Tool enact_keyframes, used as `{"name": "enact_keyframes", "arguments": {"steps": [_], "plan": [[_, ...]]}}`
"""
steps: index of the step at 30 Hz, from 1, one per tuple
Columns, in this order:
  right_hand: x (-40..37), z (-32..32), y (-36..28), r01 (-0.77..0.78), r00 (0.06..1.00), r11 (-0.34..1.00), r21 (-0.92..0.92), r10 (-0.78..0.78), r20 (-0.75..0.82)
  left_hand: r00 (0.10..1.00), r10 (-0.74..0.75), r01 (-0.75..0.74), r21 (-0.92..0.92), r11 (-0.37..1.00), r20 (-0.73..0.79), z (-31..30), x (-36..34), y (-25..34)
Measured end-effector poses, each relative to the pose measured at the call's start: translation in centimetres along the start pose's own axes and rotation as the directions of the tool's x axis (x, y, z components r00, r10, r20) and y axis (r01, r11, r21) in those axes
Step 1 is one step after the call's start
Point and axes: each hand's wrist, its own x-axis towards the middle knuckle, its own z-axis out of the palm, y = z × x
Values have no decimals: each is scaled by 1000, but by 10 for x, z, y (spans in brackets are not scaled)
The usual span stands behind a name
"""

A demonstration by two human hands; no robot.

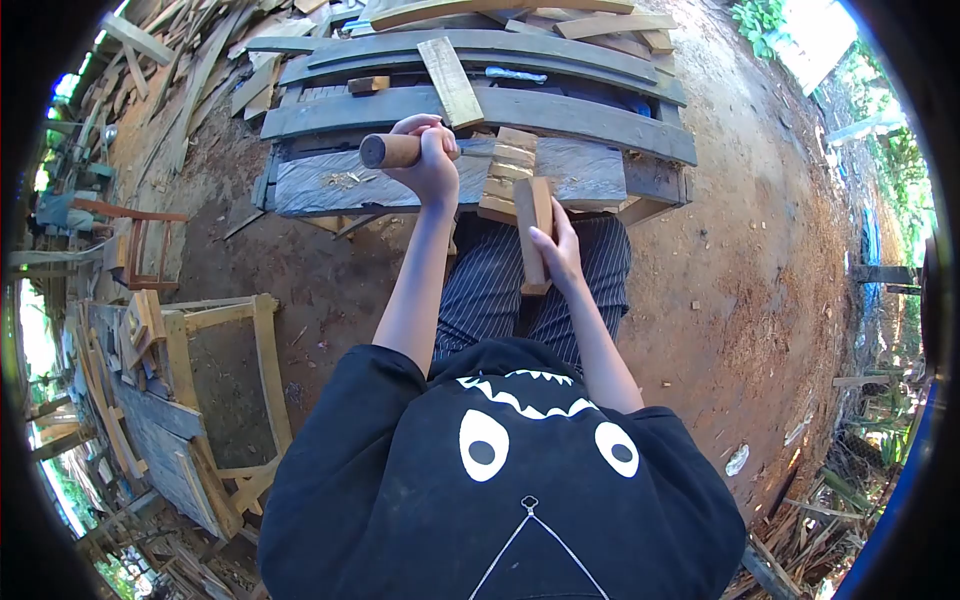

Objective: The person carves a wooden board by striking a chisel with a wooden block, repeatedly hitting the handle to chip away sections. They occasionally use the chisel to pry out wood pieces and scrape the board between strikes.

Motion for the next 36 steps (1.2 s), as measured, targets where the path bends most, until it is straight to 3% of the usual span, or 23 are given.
{"name": "enact_keyframes", "arguments": {"steps": [8,15,19,25,27,29,30,33,36], "plan": [[4,-7,10,-15,1000,993,119,15,-1,983,11,-10,-4,1000,184,4,3,11],[-1,-23,15,-53,999,966,254,53,6,956,-102,57,166,985,277,26,1,10],[-6,-30,14,-53,999,958,282,54,3,941,37,-132,264,955,337,21,-2,-11],[-2,-40,3,-48,998,968,246,53,-15,961,-63,-6,247,969,271,29,0,-6],[2,-43,-21,-28,999,981,194,35,-29,956,-50,-43,306,951,288,31,7,-13],[11,-50,-61,58,998,993,101,-54,-45,943,-31,-98,365,926,332,31,15,-22],[19,-54,-78,147,988,987,59,-144,-49,953,-121,14,361,933,278,31,17,-24],[29,-59,-151,348,935,936,-57,-351,-53,949,-88,-45,404,914,304,40,13,-18],[43,-63,-206,544,823,803,-241,-567,-32,953,-45,-90,423,902,300,42,6,-12]]}}
